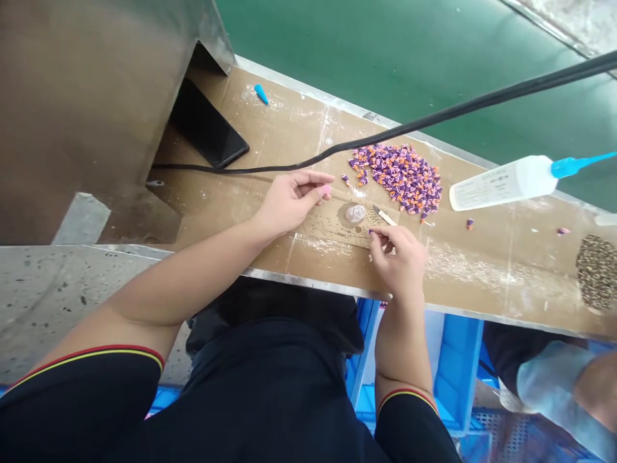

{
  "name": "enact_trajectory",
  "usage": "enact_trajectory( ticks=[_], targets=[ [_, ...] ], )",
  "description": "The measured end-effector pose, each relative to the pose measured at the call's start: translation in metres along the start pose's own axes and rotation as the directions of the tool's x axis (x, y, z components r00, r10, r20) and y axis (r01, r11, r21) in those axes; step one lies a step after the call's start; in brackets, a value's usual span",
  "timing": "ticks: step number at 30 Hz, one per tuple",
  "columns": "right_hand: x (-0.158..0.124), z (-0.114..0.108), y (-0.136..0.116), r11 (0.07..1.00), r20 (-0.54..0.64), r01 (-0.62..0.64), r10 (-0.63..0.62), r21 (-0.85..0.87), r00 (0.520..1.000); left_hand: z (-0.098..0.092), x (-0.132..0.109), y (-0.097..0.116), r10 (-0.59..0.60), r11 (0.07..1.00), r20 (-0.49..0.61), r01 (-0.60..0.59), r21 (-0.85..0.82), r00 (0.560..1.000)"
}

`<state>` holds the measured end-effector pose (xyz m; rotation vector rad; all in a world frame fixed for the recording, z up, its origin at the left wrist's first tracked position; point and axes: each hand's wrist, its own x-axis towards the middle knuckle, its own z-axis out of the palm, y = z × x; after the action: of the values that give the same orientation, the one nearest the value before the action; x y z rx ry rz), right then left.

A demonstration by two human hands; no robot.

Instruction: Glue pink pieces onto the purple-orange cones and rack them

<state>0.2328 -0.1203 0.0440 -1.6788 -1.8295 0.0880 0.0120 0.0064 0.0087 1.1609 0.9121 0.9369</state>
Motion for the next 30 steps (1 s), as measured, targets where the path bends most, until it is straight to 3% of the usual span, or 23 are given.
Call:
enact_trajectory(
  ticks=[6,10,13,17,22,30],
  targets=[
    [-0.011,0.013,0.02,0.997,0.096,-0.07,0.072,-0.02,0.993,0.004,-0.003,0.003,-0.04,0.996,0.024,0.042,-0.08,0.999],
    [-0.003,0.004,0.016,0.991,0.006,-0.13,0.13,0.008,0.991,0.005,-0.003,0.0,-0.027,0.994,0.048,0.032,-0.108,0.998],
    [0.007,0.006,0.003,0.97,-0.101,-0.171,0.19,0.171,0.977,0.005,-0.004,-0.002,-0.006,0.992,0.074,0.015,-0.127,0.997],
    [0.019,0.03,-0.024,0.917,-0.227,-0.095,0.195,0.388,0.954,0.007,-0.01,-0.001,-0.065,0.97,0.107,0.088,-0.228,0.992],
    [0.021,0.064,-0.043,0.943,-0.366,0.013,0.117,0.333,0.923,0.009,-0.017,0.006,-0.094,0.953,0.141,0.131,-0.275,0.986],
    [0.017,0.067,-0.044,0.939,-0.354,0.027,0.102,0.342,0.93,0.01,-0.024,0.009,-0.046,0.949,0.134,0.086,-0.302,0.99]
  ],
)
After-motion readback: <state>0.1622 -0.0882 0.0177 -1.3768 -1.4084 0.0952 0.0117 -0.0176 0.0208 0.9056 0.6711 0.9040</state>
